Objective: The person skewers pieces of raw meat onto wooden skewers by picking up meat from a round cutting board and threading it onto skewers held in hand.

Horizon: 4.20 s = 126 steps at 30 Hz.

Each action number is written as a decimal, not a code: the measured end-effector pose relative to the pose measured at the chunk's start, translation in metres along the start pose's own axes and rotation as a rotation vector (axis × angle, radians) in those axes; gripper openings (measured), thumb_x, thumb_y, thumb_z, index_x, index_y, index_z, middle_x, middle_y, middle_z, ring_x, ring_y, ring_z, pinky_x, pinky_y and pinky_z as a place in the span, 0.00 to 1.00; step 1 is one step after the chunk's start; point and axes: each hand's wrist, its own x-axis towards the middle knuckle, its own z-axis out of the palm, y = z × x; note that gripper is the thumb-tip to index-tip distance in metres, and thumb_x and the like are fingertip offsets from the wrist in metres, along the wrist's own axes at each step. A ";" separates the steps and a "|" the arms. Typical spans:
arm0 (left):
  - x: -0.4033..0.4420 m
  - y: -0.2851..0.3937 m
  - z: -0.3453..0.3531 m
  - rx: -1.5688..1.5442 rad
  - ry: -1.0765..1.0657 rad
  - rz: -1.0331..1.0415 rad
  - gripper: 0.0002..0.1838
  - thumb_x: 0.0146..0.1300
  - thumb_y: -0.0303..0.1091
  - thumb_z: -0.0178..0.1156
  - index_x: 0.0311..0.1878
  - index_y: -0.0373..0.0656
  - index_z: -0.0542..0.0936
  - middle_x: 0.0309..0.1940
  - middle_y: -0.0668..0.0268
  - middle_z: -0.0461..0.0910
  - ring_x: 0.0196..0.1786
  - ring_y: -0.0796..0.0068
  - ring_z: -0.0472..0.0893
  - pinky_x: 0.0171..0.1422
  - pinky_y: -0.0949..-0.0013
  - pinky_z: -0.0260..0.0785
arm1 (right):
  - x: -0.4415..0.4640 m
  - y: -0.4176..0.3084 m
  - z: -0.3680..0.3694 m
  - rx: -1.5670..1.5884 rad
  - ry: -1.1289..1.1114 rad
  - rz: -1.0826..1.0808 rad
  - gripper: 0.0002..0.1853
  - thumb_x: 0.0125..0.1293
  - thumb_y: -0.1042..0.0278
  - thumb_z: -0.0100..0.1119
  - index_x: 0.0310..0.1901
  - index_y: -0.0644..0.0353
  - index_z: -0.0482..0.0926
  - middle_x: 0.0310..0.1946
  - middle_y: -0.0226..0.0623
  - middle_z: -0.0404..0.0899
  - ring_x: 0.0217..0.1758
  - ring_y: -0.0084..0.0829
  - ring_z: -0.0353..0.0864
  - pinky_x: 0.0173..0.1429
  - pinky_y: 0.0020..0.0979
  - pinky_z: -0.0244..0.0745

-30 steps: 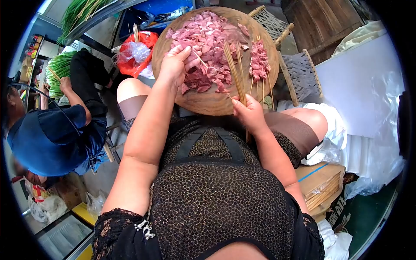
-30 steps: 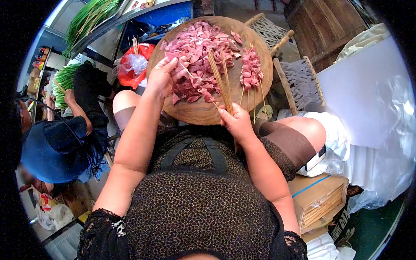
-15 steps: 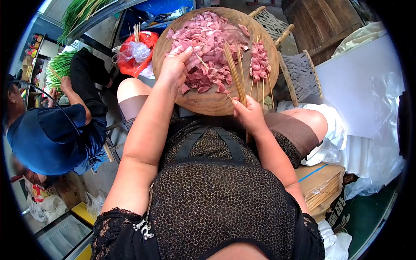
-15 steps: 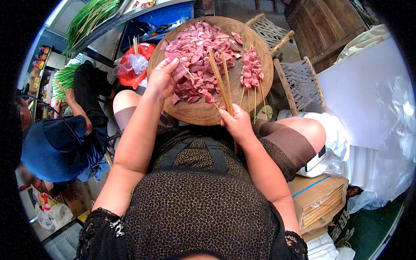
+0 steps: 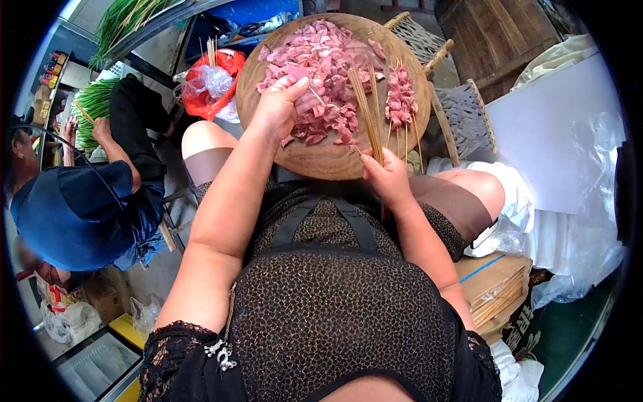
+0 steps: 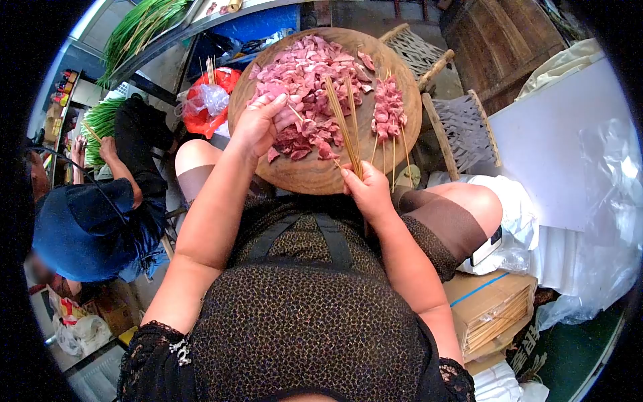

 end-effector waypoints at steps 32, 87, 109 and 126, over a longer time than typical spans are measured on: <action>-0.006 0.005 0.014 0.041 -0.032 0.048 0.12 0.67 0.32 0.49 0.50 0.38 0.72 0.45 0.58 0.78 0.47 0.68 0.79 0.49 0.70 0.74 | -0.001 0.002 -0.001 0.041 -0.002 -0.022 0.08 0.63 0.68 0.56 0.39 0.62 0.73 0.21 0.23 0.70 0.22 0.14 0.67 0.28 0.18 0.63; 0.001 -0.047 0.062 -0.277 -0.063 0.143 0.13 0.70 0.45 0.40 0.46 0.47 0.66 0.20 0.73 0.61 0.19 0.82 0.59 0.22 0.76 0.55 | -0.001 -0.006 0.015 0.165 -0.035 0.001 0.09 0.65 0.70 0.52 0.43 0.64 0.73 0.22 0.24 0.70 0.23 0.14 0.67 0.29 0.17 0.63; -0.010 -0.074 0.054 -0.172 -0.254 -0.084 0.13 0.65 0.30 0.48 0.52 0.42 0.67 0.45 0.61 0.76 0.43 0.72 0.77 0.50 0.66 0.70 | 0.002 0.000 0.004 0.235 0.052 -0.014 0.09 0.65 0.68 0.53 0.43 0.63 0.73 0.21 0.24 0.71 0.22 0.14 0.66 0.26 0.16 0.60; -0.008 -0.053 0.049 -0.046 -0.180 -0.113 0.13 0.67 0.36 0.48 0.49 0.39 0.72 0.45 0.59 0.77 0.48 0.68 0.77 0.52 0.61 0.72 | -0.001 -0.014 0.004 0.267 0.075 0.063 0.09 0.65 0.68 0.53 0.43 0.62 0.73 0.21 0.24 0.71 0.20 0.13 0.64 0.24 0.15 0.57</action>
